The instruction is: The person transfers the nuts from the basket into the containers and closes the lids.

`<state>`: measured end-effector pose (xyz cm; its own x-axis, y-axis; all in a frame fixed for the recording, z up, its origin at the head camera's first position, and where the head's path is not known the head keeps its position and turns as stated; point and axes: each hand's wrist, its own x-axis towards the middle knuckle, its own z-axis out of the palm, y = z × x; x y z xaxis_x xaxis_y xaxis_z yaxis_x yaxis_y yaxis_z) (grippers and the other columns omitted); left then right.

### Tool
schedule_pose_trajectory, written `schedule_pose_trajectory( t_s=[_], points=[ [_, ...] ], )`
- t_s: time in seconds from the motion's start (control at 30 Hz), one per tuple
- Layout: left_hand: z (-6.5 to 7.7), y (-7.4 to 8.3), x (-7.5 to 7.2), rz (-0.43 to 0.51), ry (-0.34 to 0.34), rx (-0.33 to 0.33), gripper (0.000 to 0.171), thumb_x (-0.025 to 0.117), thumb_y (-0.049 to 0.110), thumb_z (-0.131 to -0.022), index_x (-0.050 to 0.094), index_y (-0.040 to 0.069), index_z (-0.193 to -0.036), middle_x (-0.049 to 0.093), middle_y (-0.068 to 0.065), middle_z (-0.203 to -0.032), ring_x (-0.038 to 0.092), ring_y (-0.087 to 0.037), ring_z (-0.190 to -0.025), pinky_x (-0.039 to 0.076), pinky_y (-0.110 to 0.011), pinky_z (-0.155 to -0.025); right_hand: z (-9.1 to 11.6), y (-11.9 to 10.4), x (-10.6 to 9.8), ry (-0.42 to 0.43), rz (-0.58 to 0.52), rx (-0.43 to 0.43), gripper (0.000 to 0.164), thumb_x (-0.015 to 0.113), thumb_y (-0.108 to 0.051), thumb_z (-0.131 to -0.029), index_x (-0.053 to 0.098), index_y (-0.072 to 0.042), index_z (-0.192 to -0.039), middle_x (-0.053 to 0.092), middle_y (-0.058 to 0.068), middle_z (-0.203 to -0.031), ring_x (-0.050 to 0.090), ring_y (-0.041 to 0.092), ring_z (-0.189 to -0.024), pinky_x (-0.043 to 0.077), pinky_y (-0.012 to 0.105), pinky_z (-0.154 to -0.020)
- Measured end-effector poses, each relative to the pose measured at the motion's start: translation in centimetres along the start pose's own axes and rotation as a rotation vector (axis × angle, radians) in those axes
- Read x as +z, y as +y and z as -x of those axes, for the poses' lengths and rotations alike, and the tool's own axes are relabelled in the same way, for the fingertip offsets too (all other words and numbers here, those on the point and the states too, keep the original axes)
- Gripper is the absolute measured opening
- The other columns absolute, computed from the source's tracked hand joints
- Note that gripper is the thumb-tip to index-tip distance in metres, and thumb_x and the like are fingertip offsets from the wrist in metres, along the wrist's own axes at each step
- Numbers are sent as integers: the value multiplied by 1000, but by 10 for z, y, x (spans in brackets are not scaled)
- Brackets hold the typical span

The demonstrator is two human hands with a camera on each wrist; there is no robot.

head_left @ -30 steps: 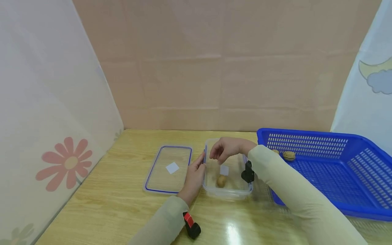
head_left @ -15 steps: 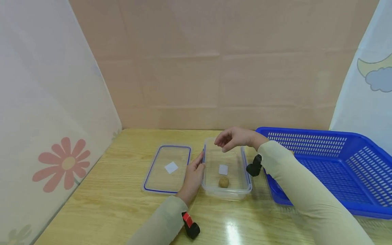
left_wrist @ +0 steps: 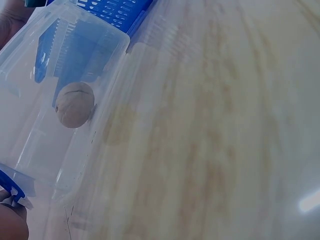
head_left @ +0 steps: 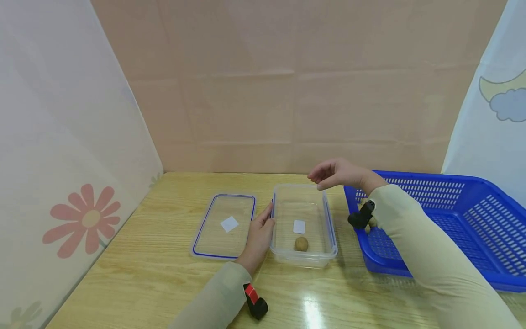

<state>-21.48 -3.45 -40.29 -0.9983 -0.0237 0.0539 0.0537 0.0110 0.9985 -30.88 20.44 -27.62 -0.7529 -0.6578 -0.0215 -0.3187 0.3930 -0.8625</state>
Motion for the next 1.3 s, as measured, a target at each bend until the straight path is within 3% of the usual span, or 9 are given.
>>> schedule_pose_trajectory(
  t_s=[0.1,0.33,0.67,0.83,0.97,1.17,1.3],
  points=[
    [0,0,-1,-4,-7,4,49,41,5,-90,41,8,-139,34,-7,-148,27,-23,-137,24,-40,-112,7,3,-5,30,-15,-3,27,70,-3,-77,67,-9,-104,67,-7,-92,61,13,-90,53,24,-79],
    [2,0,-2,-1,-7,5,49,41,4,-90,41,7,-139,33,-8,-148,27,-24,-137,25,-40,-112,25,8,-16,88,8,24,32,69,-4,-78,63,1,-109,67,-7,-95,62,10,-90,53,23,-79],
    [1,0,-5,-12,5,0,49,42,6,-89,42,9,-139,35,-6,-147,28,-22,-137,25,-38,-112,48,22,-29,199,46,74,30,71,-9,-79,65,-6,-108,68,-4,-95,62,9,-89,53,23,-77],
    [1,0,-5,-7,0,-3,49,41,6,-90,42,8,-139,34,-7,-148,27,-22,-137,24,-39,-112,61,33,-36,243,68,98,40,69,-11,-81,58,5,-116,67,3,-104,62,6,-92,51,19,-78],
    [2,0,-5,-18,-2,1,49,41,6,-90,41,8,-139,34,-7,-147,27,-23,-137,24,-40,-112,71,43,-40,270,73,94,43,68,-11,-82,55,10,-117,68,-5,-101,61,3,-93,50,16,-78],
    [3,0,-5,-20,-3,6,49,41,6,-90,41,8,-139,34,-8,-147,27,-24,-137,24,-40,-112,85,54,-49,306,102,110,34,67,-11,-83,60,4,-113,66,-15,-95,60,0,-90,50,15,-77],
    [2,0,-7,-20,4,6,50,41,5,-89,41,7,-139,34,-8,-147,27,-23,-137,24,-40,-112,92,63,-54,322,144,155,39,67,-15,-84,58,6,-116,65,-14,-97,59,-1,-90,48,15,-77]
  ],
)
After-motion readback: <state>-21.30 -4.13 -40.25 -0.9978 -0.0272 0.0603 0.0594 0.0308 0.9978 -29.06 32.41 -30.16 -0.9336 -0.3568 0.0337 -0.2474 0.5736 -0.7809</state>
